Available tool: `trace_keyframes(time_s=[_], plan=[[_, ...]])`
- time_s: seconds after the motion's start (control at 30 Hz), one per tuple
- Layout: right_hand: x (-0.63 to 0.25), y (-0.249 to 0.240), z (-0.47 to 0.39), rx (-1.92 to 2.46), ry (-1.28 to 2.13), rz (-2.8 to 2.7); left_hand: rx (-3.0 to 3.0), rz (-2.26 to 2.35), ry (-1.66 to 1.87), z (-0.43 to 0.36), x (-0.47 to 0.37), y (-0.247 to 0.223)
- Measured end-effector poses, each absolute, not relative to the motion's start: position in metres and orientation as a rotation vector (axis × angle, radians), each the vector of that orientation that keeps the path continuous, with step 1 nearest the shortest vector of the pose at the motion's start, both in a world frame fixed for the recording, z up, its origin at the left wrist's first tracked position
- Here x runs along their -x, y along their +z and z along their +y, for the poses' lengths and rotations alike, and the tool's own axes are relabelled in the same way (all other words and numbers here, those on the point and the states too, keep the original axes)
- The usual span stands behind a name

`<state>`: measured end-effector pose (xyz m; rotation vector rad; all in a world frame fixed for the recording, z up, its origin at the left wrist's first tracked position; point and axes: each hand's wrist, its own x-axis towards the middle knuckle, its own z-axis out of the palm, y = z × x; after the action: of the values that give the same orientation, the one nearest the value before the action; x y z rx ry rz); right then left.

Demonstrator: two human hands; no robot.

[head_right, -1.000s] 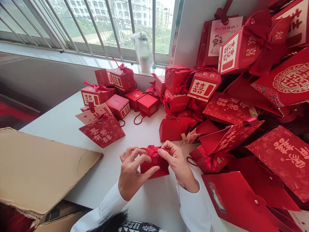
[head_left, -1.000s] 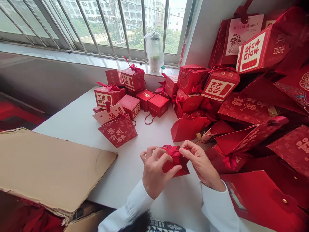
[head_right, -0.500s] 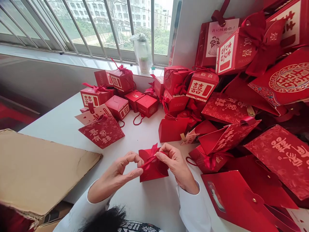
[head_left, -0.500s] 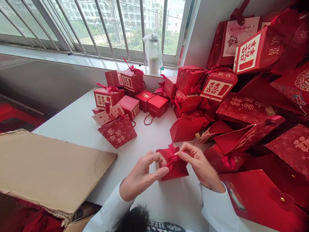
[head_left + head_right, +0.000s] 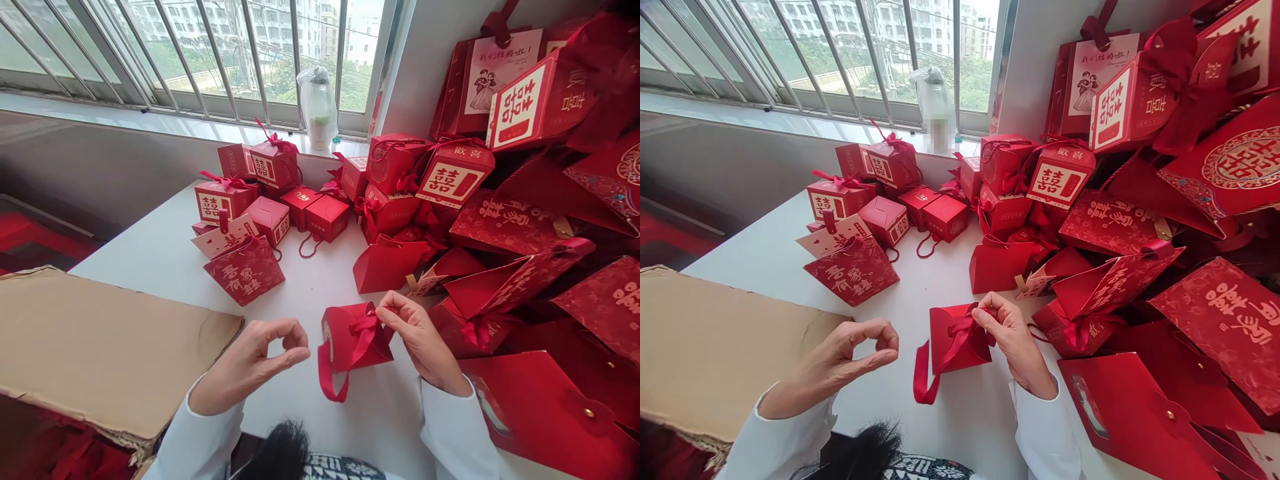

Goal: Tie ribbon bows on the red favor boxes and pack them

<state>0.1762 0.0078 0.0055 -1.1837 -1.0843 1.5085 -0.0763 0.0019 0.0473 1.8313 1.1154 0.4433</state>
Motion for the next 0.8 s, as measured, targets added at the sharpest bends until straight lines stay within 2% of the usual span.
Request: trace_keyframes(time_s=[0.17, 0.37, 0.6, 0.8], plan=[[-0.173, 0.005, 0.008, 1.174, 1.534, -1.073, -2.167, 1.044, 0.638, -0.016, 0.042, 0.031], [-0.171, 0.004, 0.007, 1.166, 1.551, -1.055, -2.436, 1.274, 0.859, -0.027, 0.005, 0.001], [-0.173, 0.004, 0.007, 1.153, 1.543, -1.053, -2.506, 1.278, 1.052, -0.023, 0.023, 0.012], [-0.18, 0.001, 0.005, 1.156, 1.547, -1.113, -2.642, 1.152, 0.976, -0.016, 0.049, -0.001]])
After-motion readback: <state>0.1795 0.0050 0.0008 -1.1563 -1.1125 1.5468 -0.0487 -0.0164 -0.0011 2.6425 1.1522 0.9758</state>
